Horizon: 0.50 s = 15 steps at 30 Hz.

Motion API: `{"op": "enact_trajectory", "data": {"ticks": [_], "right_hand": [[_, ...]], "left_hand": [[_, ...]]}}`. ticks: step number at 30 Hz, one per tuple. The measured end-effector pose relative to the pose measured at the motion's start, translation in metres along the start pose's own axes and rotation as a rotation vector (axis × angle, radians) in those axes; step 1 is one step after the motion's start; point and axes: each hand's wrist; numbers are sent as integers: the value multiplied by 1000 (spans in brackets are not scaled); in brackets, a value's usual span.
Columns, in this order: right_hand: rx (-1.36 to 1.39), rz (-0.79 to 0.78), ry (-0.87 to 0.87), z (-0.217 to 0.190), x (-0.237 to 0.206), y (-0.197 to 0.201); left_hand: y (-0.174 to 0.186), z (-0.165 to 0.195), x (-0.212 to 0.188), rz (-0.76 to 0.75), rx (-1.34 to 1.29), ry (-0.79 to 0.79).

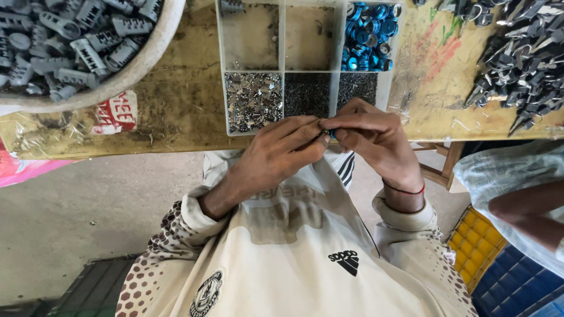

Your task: The person sits at a workshop table assembling small metal fastener parts by hand. They repeatedly pick a metal base and a blue cap from a compartment tray, press the parts together between their fingers, and place the finished assembly aside, continuing the cycle with new parts.

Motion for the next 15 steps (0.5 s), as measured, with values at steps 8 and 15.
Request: {"op": "enact_trajectory", "data": {"ticks": [8, 15], "right_hand": [[184, -174, -182, 6, 11, -3], [-225, -114, 61, -17, 19, 7]], "left_hand": [[-10, 0, 1, 187, -170, 43], [-19, 5, 10, 335, -354, 312]]}}
Point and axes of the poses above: each hand's wrist, its own x-axis towards the middle knuckle, its own y-axis out of the back of the hand, z = x × y, and after that the axes turned 7 degrees about z, right-handed
